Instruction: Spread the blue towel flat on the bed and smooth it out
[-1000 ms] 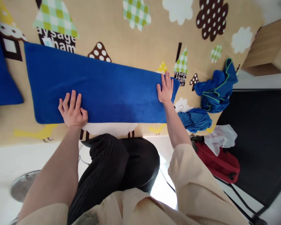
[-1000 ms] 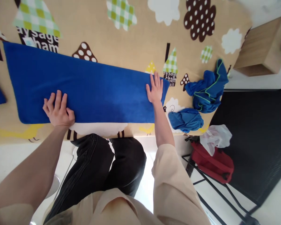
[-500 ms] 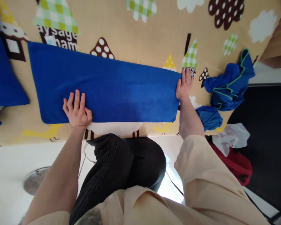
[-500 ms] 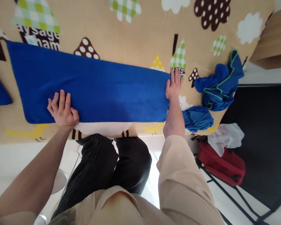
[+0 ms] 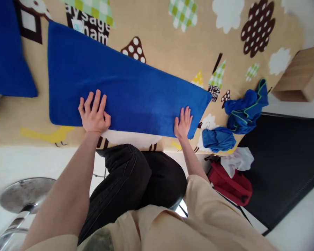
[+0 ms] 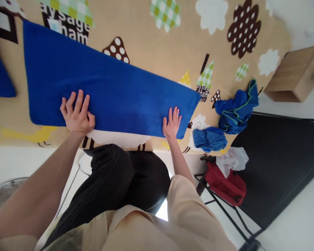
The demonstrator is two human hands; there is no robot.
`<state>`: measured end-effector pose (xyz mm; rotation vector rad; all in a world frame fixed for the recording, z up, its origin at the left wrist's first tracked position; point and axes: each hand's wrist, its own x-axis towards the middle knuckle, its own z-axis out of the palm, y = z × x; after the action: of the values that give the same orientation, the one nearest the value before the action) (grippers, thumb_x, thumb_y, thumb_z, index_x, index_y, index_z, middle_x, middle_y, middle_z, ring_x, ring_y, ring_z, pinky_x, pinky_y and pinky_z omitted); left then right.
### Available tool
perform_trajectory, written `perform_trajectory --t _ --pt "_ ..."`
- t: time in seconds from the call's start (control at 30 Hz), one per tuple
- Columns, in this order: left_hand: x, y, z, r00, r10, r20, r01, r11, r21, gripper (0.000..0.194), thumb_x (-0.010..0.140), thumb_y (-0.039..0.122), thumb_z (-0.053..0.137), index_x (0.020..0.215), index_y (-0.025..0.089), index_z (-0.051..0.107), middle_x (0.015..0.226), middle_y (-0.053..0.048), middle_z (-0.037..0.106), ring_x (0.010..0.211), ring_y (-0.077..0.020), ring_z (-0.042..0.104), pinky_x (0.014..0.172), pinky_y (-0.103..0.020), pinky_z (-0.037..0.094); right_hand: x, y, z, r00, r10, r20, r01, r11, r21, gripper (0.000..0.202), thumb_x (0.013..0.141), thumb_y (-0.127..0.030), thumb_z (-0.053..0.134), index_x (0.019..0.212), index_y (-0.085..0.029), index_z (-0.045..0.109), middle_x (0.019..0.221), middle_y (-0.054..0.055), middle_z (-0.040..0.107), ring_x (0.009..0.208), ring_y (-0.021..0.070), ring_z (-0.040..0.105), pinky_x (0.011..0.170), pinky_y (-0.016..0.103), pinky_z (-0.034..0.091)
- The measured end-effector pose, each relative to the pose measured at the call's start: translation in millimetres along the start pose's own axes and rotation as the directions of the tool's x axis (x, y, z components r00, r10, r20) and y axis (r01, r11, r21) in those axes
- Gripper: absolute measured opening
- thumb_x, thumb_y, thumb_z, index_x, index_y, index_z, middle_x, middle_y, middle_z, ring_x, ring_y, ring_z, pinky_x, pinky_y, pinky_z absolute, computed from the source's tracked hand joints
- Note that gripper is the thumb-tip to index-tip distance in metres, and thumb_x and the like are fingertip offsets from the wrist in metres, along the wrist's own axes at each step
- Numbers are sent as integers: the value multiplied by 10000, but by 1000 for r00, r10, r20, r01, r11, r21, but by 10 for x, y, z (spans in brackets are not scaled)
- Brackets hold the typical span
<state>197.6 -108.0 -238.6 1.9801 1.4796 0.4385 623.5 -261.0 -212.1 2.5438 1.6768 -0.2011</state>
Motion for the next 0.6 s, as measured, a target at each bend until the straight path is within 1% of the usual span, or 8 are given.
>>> perform_trajectory --t 0.03,0.07,0.13,0.23,0.33,0.43,0.5,0.6 --pt "2 5 -4 1000 -4 4 4 1000 -1 830 806 263 584 1628 205 491 1735 -84 364 1650 -376 223 1362 -645 16 -109 55 80 1000 19 21 -20 1000 13 677 1114 -438 209 1713 -129 270 1784 177 199 1678 251 104 1329 588 158" --pt "4 11 -8 1000 -3 10 3 1000 3 831 806 262 581 1630 201 488 1735 -88 363 1650 -377 223 1361 -648 15 -183 147 148 998 56 15 -56 998 24 682 1102 -442 217 1714 -146 269 1780 173 213 1676 265 125 1322 611 170" --pt "3 22 -14 1000 1 20 -2 1000 20 834 809 258 575 1635 193 479 1737 -94 358 1651 -378 220 1360 -650 13 -245 393 244 993 115 -27 -114 993 44 693 1087 -433 210 1722 -157 243 1780 169 213 1677 279 133 1314 630 188" --pt "-1 33 -19 1000 1 27 -2 999 48 837 813 254 571 1641 187 468 1742 -97 348 1653 -376 211 1361 -646 8 -222 735 296 990 128 -62 -123 990 71 702 1081 -424 179 1727 -153 222 1786 162 195 1681 267 124 1322 613 191" --pt "4 53 -31 999 -13 45 11 999 40 834 817 251 567 1641 181 466 1746 -101 339 1653 -378 209 1359 -648 1 -180 917 280 989 141 -51 -137 987 79 713 1077 -439 172 1726 -147 212 1790 166 182 1682 261 123 1325 610 184" --pt "13 78 -53 997 -27 68 27 1000 -2 835 817 250 569 1642 182 461 1749 -100 332 1656 -383 194 1355 -657 -17 -201 969 214 983 182 -3 -181 981 70 737 1071 -464 172 1718 -116 224 1786 185 185 1681 271 131 1331 600 159" --pt "14 88 -65 997 -33 73 35 999 -24 834 819 252 574 1643 187 460 1750 -93 331 1657 -384 190 1354 -659 -19 -289 917 151 962 273 16 -273 959 70 752 1071 -478 150 1708 -88 239 1774 211 202 1678 291 143 1334 595 151" --pt "8 85 -65 996 -40 75 43 998 -44 821 827 258 583 1639 210 469 1749 -70 335 1655 -378 206 1357 -652 -5 -563 648 79 876 482 -14 -479 874 83 766 1076 -472 34 1702 -74 226 1736 280 241 1665 341 180 1317 634 182"
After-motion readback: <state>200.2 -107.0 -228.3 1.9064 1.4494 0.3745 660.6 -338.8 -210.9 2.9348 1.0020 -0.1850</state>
